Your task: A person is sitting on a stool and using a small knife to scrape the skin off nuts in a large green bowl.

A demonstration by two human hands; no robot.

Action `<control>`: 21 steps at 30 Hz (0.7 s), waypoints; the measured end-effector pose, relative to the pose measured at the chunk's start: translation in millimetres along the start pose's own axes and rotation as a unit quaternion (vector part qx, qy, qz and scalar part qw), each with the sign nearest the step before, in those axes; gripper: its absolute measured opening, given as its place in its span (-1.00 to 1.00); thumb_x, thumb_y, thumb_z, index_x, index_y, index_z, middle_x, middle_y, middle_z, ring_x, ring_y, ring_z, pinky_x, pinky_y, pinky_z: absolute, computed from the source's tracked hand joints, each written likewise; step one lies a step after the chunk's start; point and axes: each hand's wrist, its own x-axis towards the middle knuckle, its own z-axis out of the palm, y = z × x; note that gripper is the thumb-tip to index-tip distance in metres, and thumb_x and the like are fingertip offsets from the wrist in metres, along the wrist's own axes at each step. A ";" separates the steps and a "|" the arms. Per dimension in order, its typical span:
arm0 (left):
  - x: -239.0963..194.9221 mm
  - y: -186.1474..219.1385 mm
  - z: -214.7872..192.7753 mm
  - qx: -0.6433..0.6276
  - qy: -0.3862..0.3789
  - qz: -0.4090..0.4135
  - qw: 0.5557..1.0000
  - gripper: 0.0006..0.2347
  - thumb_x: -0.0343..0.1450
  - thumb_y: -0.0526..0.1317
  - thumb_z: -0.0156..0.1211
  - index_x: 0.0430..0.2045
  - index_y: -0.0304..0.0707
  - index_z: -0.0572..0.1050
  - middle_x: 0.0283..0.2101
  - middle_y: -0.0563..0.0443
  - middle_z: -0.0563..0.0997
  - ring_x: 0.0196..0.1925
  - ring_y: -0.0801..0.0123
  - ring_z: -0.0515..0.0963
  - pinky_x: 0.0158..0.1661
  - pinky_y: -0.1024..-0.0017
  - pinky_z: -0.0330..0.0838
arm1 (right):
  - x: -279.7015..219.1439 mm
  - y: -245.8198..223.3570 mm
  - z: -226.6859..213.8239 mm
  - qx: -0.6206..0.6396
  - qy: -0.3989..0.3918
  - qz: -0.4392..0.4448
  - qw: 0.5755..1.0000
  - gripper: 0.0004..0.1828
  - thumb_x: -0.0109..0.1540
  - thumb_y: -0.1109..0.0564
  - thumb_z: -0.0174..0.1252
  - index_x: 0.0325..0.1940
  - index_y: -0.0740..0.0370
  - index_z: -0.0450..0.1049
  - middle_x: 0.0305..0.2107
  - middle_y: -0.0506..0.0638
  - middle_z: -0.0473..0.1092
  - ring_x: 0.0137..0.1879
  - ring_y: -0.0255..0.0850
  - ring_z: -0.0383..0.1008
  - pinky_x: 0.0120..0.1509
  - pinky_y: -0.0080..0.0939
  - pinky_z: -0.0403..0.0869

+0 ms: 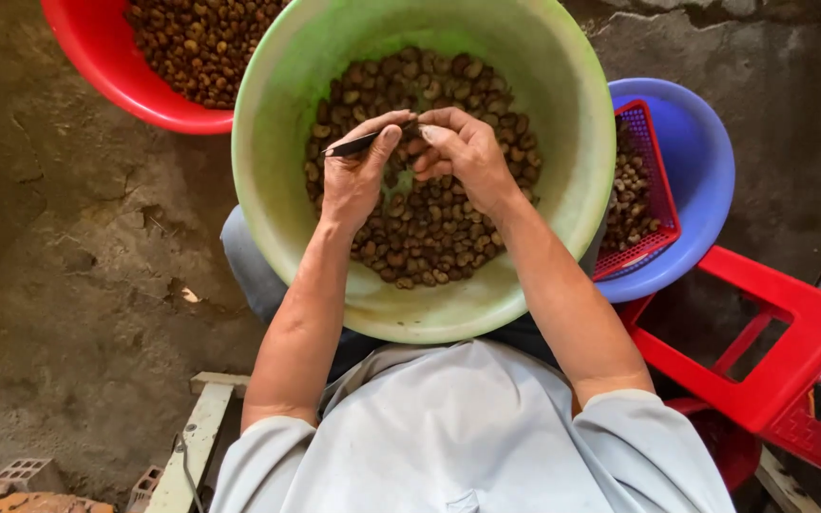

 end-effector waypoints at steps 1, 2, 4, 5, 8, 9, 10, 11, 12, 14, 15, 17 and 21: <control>-0.6 -1.6 -1.7 0.001 0.001 0.003 1.000 -0.84 0.55 -0.30 0.19 -0.05 -0.29 0.64 -0.09 -0.16 0.71 0.06 0.40 0.58 0.10 0.33 0.50 | -2.9 -6.1 -0.9 -0.001 -0.002 -0.002 1.000 -0.61 0.35 0.10 0.16 0.13 0.46 0.40 -0.29 0.31 0.55 -0.33 -0.09 0.66 -0.25 -0.06 0.73; -1.2 -3.1 -3.7 0.006 0.017 0.007 1.000 -0.85 0.56 -0.30 0.18 -0.06 -0.29 0.64 -0.10 -0.15 0.71 0.05 0.41 0.57 0.09 0.34 0.51 | -5.7 -12.0 -1.5 -0.020 0.013 -0.025 0.999 -0.61 0.34 0.07 0.18 0.13 0.42 0.40 -0.30 0.27 0.54 -0.34 -0.14 0.64 -0.24 -0.10 0.73; -1.1 -10.0 -8.5 0.011 0.035 0.016 0.999 -0.85 0.56 -0.30 0.17 -0.06 -0.30 0.63 -0.11 -0.14 0.71 0.04 0.43 0.56 0.07 0.34 0.52 | -15.4 -32.1 -1.9 -0.041 0.025 -0.051 0.998 -0.61 0.34 0.05 0.19 0.13 0.39 0.41 -0.30 0.23 0.53 -0.34 -0.19 0.62 -0.24 -0.14 0.72; -2.2 -15.2 -11.7 0.048 0.026 -0.025 0.998 -0.81 0.54 -0.19 0.17 -0.07 -0.25 0.63 -0.07 -0.09 0.70 0.06 0.38 0.60 0.08 0.37 0.54 | -23.4 -45.2 -1.2 -0.128 0.077 -0.104 0.983 -0.70 0.35 0.07 0.14 0.10 0.27 0.41 -0.23 0.15 0.50 -0.24 -0.19 0.61 -0.25 -0.21 0.72; -5.9 -29.0 -15.6 0.103 0.023 -0.065 0.992 -0.75 0.51 -0.06 0.17 -0.06 -0.18 0.62 -0.04 0.00 0.70 0.00 0.38 0.66 -0.01 0.44 0.57 | -41.1 -49.9 -33.1 -0.187 0.171 -0.230 0.940 -0.80 0.37 0.20 0.06 0.09 0.16 0.41 -0.19 0.04 0.42 -0.17 -0.23 0.53 -0.32 -0.33 0.61; -7.9 -33.7 -14.6 0.121 0.025 -0.067 0.990 -0.74 0.51 -0.05 0.18 -0.04 -0.16 0.61 -0.06 0.02 0.72 -0.08 0.43 0.68 -0.09 0.48 0.59 | -46.2 -46.3 -50.6 -0.159 0.215 -0.299 0.916 -0.78 0.39 0.30 0.03 0.12 0.17 0.40 -0.24 0.01 0.38 -0.21 -0.26 0.47 -0.38 -0.38 0.50; -5.4 -33.3 -15.1 0.119 0.029 -0.066 0.990 -0.74 0.51 -0.05 0.18 -0.04 -0.16 0.61 -0.06 0.02 0.72 -0.08 0.43 0.68 -0.09 0.48 0.59 | -55.2 -52.9 -63.8 -0.160 0.211 -0.300 0.916 -0.78 0.39 0.30 0.03 0.12 0.17 0.40 -0.24 0.01 0.38 -0.21 -0.26 0.47 -0.38 -0.38 0.50; -7.2 -33.7 -14.6 0.135 0.018 -0.048 0.990 -0.75 0.53 -0.12 0.15 -0.02 -0.25 0.58 -0.05 -0.07 0.70 -0.02 0.34 0.69 -0.02 0.44 0.62 | -67.8 -58.2 -77.9 -0.197 0.266 -0.329 0.885 -0.81 0.41 0.30 0.02 0.11 0.17 0.38 -0.25 0.05 0.36 -0.25 -0.28 0.39 -0.39 -0.36 0.39; -9.0 -35.2 -13.8 0.149 0.007 -0.029 0.988 -0.76 0.55 -0.19 0.11 0.01 -0.33 0.55 -0.03 -0.16 0.69 0.03 0.25 0.71 0.06 0.40 0.64 | -79.9 -63.0 -92.7 -0.233 0.318 -0.356 0.847 -0.84 0.44 0.30 0.02 0.10 0.18 0.36 -0.25 0.08 0.34 -0.29 -0.29 0.31 -0.39 -0.35 0.29; -7.2 -31.6 -14.9 0.156 0.002 -0.021 0.988 -0.75 0.55 -0.16 0.11 0.01 -0.31 0.56 0.00 -0.14 0.68 0.07 0.22 0.68 0.07 0.36 0.62 | -96.4 -51.4 -143.4 -0.281 0.330 -0.310 0.847 -0.85 0.44 0.25 0.08 0.10 0.25 0.33 -0.25 0.11 0.38 -0.41 -0.29 0.28 -0.43 -0.33 0.31; -9.4 -30.7 -14.7 0.165 -0.005 -0.009 0.986 -0.74 0.56 -0.14 0.10 0.02 -0.30 0.56 0.04 -0.13 0.66 0.12 0.19 0.65 0.09 0.33 0.59 | -108.2 -44.6 -169.4 -0.324 0.340 -0.265 0.842 -0.79 0.44 0.20 0.15 0.10 0.31 0.31 -0.25 0.15 0.41 -0.54 -0.28 0.26 -0.47 -0.31 0.32; -10.1 -33.3 -15.4 0.171 -0.010 -0.011 0.985 -0.73 0.57 -0.10 0.08 0.03 -0.27 0.55 0.02 -0.10 0.67 0.06 0.22 0.67 0.03 0.34 0.61 | -116.3 -20.3 -203.1 -0.333 0.366 -0.204 0.845 -0.82 0.40 0.19 0.19 0.02 0.27 0.37 -0.38 0.06 0.38 -0.58 -0.29 0.30 -0.49 -0.30 0.31; -10.9 -39.6 -16.7 0.181 -0.006 0.005 0.983 -0.73 0.58 -0.07 0.07 0.01 -0.24 0.54 -0.05 -0.05 0.70 -0.02 0.31 0.71 -0.05 0.42 0.64 | -141.8 21.4 -251.3 -0.394 0.407 -0.028 0.824 -0.78 0.32 0.05 0.26 0.00 0.13 0.48 -0.37 -0.11 0.44 -0.42 -0.36 0.39 -0.39 -0.30 0.44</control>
